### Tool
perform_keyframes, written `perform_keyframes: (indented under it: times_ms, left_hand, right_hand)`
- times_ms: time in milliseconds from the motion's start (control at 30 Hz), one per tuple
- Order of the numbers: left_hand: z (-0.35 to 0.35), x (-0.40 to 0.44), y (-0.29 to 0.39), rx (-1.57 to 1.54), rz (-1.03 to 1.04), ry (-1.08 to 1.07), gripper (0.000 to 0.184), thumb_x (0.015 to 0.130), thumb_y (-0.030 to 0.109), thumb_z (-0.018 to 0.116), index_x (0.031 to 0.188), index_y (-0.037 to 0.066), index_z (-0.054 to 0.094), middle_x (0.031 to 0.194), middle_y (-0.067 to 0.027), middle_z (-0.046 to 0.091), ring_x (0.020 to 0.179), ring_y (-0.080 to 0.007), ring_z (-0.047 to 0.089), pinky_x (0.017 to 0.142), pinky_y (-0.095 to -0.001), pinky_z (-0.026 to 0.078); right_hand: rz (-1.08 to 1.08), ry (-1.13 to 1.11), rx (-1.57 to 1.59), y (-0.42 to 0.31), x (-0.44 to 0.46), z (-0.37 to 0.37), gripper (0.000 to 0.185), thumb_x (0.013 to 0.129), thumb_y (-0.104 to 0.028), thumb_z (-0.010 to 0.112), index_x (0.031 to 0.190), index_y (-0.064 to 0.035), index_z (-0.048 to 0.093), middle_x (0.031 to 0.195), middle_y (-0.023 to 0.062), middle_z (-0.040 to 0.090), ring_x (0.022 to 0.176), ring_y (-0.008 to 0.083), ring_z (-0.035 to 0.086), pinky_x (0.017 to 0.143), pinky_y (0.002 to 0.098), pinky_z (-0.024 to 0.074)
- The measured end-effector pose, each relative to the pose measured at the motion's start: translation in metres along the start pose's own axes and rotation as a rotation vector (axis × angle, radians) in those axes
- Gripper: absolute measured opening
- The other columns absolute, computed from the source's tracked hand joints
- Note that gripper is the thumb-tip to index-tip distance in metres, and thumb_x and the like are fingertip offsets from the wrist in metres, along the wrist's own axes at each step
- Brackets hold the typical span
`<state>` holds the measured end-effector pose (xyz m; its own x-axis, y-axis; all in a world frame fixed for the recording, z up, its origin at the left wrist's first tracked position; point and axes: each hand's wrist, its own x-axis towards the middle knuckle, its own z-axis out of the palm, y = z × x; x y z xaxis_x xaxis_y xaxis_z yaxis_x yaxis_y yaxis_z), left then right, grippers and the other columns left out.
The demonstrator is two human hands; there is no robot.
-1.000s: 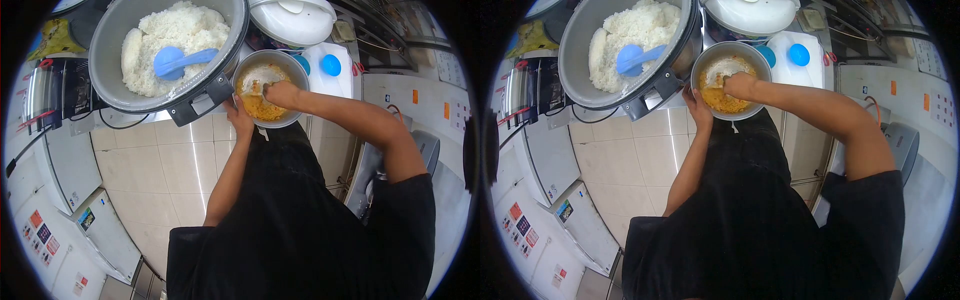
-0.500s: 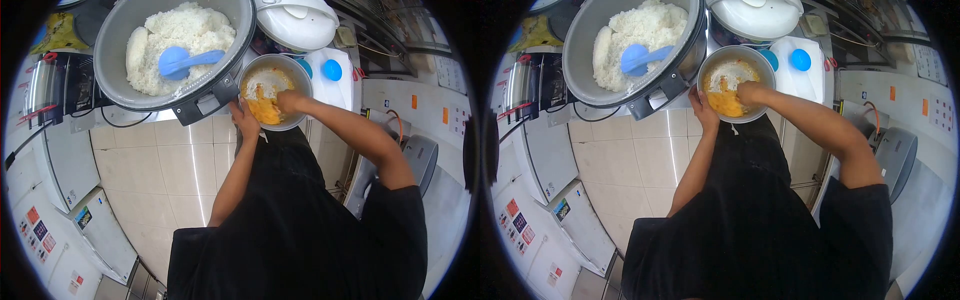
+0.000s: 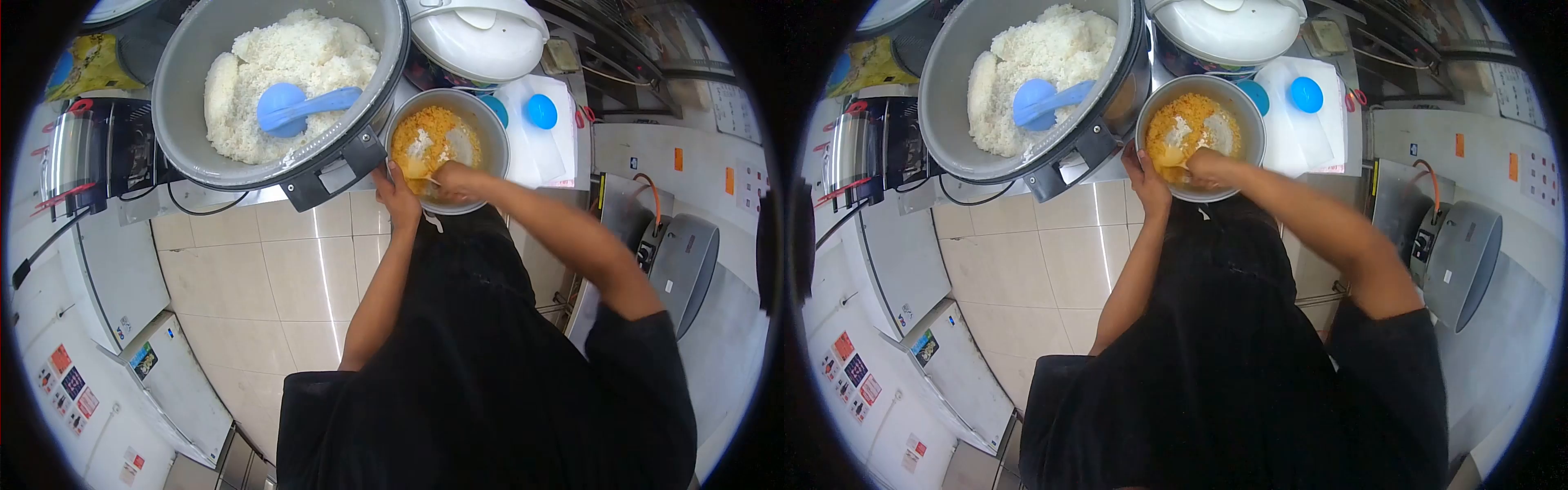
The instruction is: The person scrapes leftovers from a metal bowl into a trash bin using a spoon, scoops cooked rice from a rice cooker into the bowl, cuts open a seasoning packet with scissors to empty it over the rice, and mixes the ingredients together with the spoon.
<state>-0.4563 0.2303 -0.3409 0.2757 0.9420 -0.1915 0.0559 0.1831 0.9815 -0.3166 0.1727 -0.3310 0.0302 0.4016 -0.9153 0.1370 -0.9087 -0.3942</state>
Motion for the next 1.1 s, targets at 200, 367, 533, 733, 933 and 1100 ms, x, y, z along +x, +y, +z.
perform_keyframes:
  times_ms: [200,367,533,733,933,1100]
  left_hand:
    - [0.000,-0.001,0.003,0.030,0.019,-0.041,0.047,0.104,0.032,0.040,0.133,-0.004,0.037,0.135,-0.0202,0.048,0.124,-0.0267,0.046,0.106,-0.0362,0.033]
    - [-0.002,-0.005,0.011,0.016,-0.013,-0.041,0.047,0.104,0.032,0.040,0.134,-0.004,0.037,0.137,-0.0205,0.046,0.125,-0.0275,0.045,0.107,-0.0360,0.032]
    - [0.001,-0.003,0.017,0.015,-0.006,-0.058,0.048,0.104,0.032,0.040,0.135,-0.005,0.035,0.137,-0.0207,0.045,0.126,-0.0277,0.044,0.107,-0.0362,0.032]
    - [0.002,-0.003,0.004,-0.035,-0.003,-0.004,0.050,0.103,0.033,0.042,0.135,-0.006,0.035,0.134,-0.0219,0.047,0.125,-0.0287,0.046,0.106,-0.0378,0.033]
    - [0.005,-0.010,-0.001,0.022,0.016,0.033,0.051,0.103,0.034,0.043,0.137,-0.003,0.034,0.134,-0.0212,0.046,0.126,-0.0277,0.045,0.107,-0.0390,0.033]
    - [-0.017,-0.019,0.034,0.167,-0.136,-0.071,0.050,0.103,0.037,0.042,0.137,0.001,0.036,0.134,-0.0219,0.047,0.127,-0.0303,0.045,0.107,-0.0389,0.033]
  right_hand:
    - [0.047,0.091,0.322,0.003,0.020,-0.070,0.015,0.090,-0.016,0.053,0.087,-0.0044,0.062,0.059,0.0030,0.051,0.041,0.0103,0.038,0.037,0.0279,0.0275]
    - [-0.092,0.184,-0.447,-0.001,-0.023,-0.036,0.020,0.089,-0.017,0.054,0.091,-0.0026,0.068,0.069,0.0102,0.064,0.054,0.0180,0.059,0.044,0.0328,0.0439]
    - [-0.111,0.735,-0.917,-0.030,-0.038,-0.054,0.019,0.082,-0.012,0.058,0.092,-0.0020,0.072,0.089,0.0166,0.071,0.079,0.0300,0.071,0.066,0.0411,0.0570]
    - [-0.555,0.670,-1.348,-0.016,-0.045,-0.023,0.023,0.079,-0.011,0.058,0.096,-0.0025,0.071,0.092,0.0164,0.067,0.083,0.0306,0.068,0.068,0.0392,0.0558]
    - [-0.474,0.837,-1.267,0.011,-0.107,-0.052,0.046,0.081,-0.009,0.055,0.127,-0.0055,0.056,0.101,0.0144,0.058,0.091,0.0295,0.062,0.075,0.0397,0.0526]
    - [-0.653,0.865,-1.125,0.031,-0.159,-0.068,0.042,0.082,-0.006,0.053,0.123,-0.0025,0.057,0.097,0.0121,0.056,0.084,0.0263,0.063,0.070,0.0375,0.0533]
